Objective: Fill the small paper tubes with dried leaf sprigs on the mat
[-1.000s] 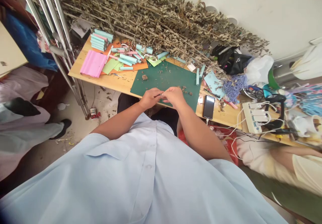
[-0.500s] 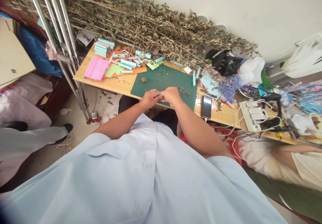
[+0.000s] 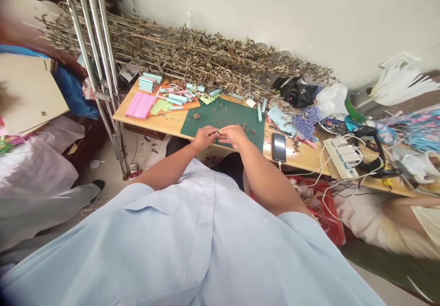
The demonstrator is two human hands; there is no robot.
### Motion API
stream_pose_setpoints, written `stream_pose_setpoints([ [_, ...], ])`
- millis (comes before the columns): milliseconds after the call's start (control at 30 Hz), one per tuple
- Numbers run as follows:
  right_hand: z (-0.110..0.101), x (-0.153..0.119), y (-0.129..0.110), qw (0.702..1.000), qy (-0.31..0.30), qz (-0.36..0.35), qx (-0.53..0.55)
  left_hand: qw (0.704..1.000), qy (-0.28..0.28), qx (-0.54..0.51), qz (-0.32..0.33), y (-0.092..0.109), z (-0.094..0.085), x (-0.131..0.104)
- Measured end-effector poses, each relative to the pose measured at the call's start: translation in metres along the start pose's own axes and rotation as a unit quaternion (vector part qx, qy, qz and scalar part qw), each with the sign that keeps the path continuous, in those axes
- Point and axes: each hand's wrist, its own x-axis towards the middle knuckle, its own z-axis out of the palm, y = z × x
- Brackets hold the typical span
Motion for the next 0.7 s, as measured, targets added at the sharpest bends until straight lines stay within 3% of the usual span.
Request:
stream_pose_setpoints([
  [300, 0.005, 0.001, 0.012, 0.999, 0.024, -0.022, 0.028, 0.999, -0.001, -0.036, -0.009, 0.0, 0.0, -0.002],
  [700, 0.012, 0.01, -0.004, 0.993, 0.064, -0.006, -0.099, 0.997, -0.01, -0.063, -0.036, 0.013, -0.005, -0.001],
])
